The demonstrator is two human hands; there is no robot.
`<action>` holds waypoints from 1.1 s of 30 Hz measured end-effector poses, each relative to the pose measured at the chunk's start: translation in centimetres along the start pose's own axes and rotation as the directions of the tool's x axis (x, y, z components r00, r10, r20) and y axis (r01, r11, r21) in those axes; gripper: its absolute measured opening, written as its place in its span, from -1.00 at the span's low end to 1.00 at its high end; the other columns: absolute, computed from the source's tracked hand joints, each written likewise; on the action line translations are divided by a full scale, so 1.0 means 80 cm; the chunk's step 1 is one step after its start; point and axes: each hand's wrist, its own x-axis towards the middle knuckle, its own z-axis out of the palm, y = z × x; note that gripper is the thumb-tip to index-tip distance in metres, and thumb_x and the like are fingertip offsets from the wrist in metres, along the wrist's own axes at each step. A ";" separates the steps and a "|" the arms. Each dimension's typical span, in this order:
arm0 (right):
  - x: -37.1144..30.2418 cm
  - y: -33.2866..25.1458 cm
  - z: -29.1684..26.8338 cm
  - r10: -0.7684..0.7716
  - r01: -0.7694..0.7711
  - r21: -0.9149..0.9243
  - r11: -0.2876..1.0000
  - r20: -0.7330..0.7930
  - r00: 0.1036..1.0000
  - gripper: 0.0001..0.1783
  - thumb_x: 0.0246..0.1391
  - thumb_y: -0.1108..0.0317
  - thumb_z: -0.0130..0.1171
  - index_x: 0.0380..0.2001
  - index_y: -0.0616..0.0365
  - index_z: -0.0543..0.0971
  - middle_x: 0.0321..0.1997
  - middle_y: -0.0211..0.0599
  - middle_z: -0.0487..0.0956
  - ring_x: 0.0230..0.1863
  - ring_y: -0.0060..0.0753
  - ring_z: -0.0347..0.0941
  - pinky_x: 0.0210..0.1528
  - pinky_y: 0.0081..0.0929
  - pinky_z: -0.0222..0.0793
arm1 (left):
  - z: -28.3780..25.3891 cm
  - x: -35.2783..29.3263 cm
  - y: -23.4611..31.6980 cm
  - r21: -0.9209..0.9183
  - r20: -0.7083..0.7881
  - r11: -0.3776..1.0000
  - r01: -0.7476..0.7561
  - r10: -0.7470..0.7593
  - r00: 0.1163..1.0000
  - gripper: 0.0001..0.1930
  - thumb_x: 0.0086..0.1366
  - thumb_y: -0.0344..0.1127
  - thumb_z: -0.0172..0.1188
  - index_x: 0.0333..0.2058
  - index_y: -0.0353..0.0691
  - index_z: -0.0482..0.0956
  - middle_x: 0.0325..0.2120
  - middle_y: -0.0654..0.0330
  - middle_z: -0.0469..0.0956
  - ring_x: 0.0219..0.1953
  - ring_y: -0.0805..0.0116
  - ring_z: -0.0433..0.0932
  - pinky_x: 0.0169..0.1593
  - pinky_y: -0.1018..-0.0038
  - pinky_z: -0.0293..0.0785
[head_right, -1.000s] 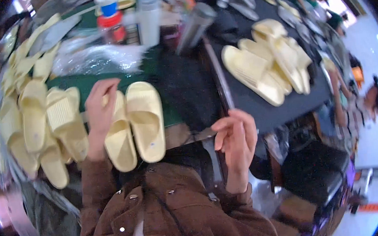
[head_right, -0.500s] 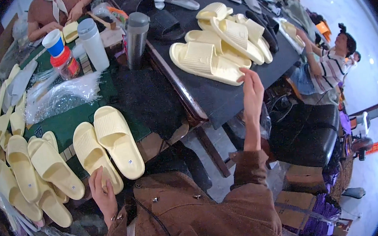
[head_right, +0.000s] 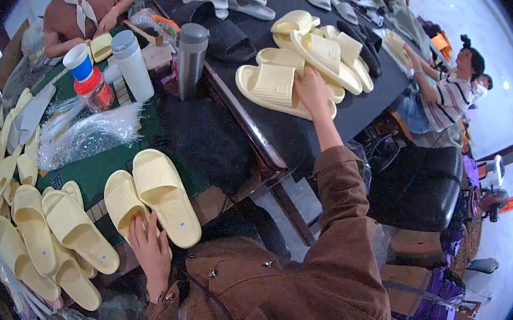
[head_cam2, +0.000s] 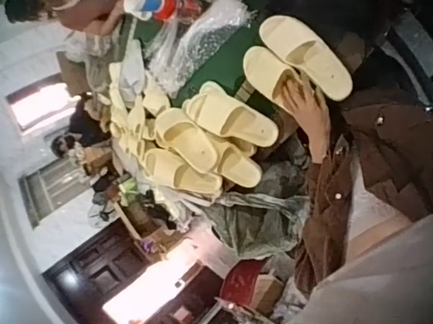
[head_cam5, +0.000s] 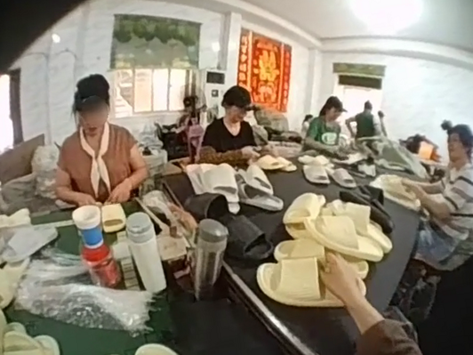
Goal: Assembling and inspecting yellow and black slippers in a production workshop.
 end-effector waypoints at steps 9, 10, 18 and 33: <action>-0.002 0.012 -0.010 -0.088 0.077 0.123 0.989 0.082 0.993 -0.69 -0.01 0.20 0.16 -0.28 0.21 0.55 -0.22 0.04 0.56 -0.12 0.12 0.46 -0.10 -0.14 0.35 | -0.002 0.002 0.002 0.064 0.033 0.998 -0.009 0.007 0.999 -0.45 0.16 -0.35 0.18 0.17 -0.08 0.36 0.16 -0.07 0.21 0.24 -0.15 0.13 0.30 0.02 0.02; -0.006 0.011 -0.016 -0.102 0.079 0.173 0.982 0.127 0.987 -0.69 -0.01 0.21 0.16 -0.26 0.21 0.57 -0.21 0.04 0.56 -0.13 0.12 0.47 -0.10 -0.16 0.35 | -0.001 0.002 0.002 0.065 0.036 0.998 -0.010 0.008 0.999 -0.45 0.16 -0.34 0.18 0.17 -0.07 0.36 0.17 -0.06 0.21 0.24 -0.15 0.13 0.30 0.02 0.01; -0.058 -0.007 -0.037 -0.125 0.080 0.274 0.958 0.151 0.981 -0.69 -0.05 0.25 0.19 -0.26 0.23 0.58 -0.25 0.02 0.56 -0.15 0.08 0.49 -0.13 -0.22 0.37 | -0.002 0.002 0.003 0.073 0.038 0.997 -0.014 0.011 0.999 -0.43 0.16 -0.32 0.18 0.18 -0.06 0.35 0.18 -0.06 0.20 0.25 -0.14 0.12 0.31 0.03 0.01; -0.110 -0.042 -0.082 0.099 -0.099 0.121 0.988 0.006 0.995 -0.66 0.02 0.20 0.25 -0.43 0.33 0.51 -0.41 -0.02 0.49 -0.37 0.02 0.44 -0.34 -0.25 0.29 | -0.010 0.004 0.007 0.051 0.084 0.999 -0.006 0.002 0.996 -0.38 0.17 -0.37 0.19 0.23 -0.06 0.27 0.22 -0.04 0.17 0.26 -0.14 0.10 0.30 0.02 0.03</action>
